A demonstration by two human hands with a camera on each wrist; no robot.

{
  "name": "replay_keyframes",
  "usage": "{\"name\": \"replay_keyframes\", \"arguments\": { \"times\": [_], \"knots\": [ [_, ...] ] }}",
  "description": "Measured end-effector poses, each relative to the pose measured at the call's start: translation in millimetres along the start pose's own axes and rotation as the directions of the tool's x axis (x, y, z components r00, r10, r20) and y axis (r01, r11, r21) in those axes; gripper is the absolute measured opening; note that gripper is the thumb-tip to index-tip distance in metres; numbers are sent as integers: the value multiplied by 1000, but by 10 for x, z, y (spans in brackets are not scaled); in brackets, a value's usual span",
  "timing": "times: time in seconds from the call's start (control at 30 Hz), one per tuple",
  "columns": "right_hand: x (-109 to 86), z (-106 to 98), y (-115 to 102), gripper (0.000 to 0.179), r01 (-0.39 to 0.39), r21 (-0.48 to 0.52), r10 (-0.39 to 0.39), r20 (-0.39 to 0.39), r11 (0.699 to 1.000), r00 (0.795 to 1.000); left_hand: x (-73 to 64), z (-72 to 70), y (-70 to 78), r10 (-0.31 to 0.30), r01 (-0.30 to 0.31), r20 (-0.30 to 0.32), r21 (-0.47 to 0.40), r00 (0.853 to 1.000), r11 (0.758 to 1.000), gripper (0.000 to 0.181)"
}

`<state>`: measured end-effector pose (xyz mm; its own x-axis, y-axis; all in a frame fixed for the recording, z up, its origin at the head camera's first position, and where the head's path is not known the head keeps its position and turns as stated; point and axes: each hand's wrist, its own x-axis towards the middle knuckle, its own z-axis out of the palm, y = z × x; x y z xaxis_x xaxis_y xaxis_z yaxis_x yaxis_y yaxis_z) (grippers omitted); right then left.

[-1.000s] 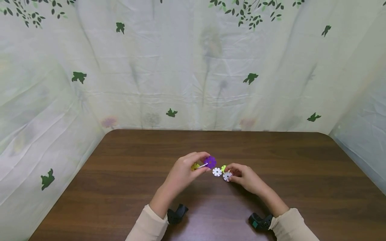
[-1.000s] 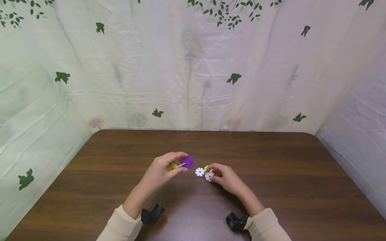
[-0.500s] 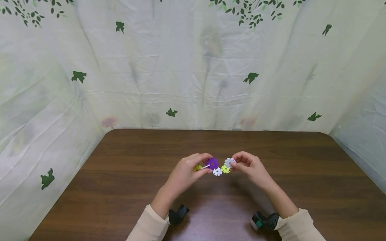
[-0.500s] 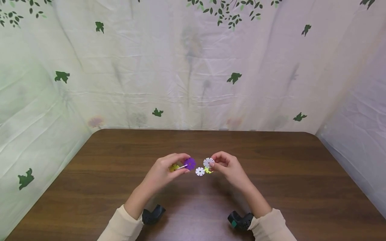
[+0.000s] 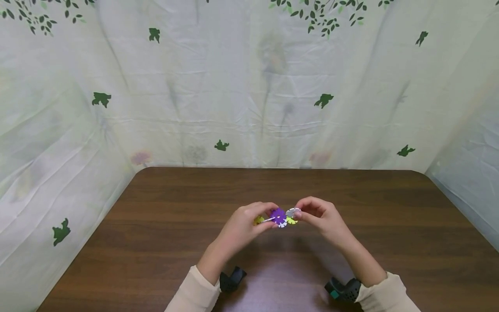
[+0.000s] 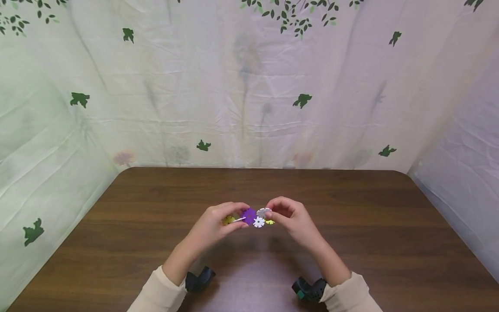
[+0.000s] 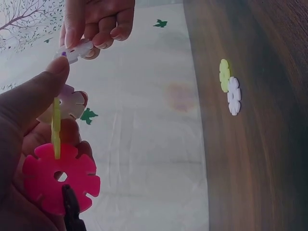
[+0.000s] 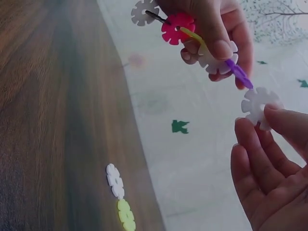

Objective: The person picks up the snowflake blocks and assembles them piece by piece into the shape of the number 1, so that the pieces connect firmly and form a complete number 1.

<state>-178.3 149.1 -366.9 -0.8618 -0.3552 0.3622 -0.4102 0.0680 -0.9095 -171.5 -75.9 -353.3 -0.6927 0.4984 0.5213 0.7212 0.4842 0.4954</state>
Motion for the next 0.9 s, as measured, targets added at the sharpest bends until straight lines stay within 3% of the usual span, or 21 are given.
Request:
{"name": "replay_keyframes", "arguments": {
  "times": [0.3, 0.53, 0.9],
  "knots": [
    [-8, 27, -18, 13, 118, -53, -117, 23, 992, 993, 4, 8, 33, 2, -2, 39, 5, 999, 1000, 30],
    [4, 48, 7, 15, 217, -84, -217, 12, 973, 976, -4, 10, 48, 48, -48, 32, 5, 998, 999, 30],
    [-3, 65, -13, 14, 218, -90, -218, 17, 972, 976, 1, 1, 32, 43, -42, 38, -27, 998, 999, 29]
  ]
}}
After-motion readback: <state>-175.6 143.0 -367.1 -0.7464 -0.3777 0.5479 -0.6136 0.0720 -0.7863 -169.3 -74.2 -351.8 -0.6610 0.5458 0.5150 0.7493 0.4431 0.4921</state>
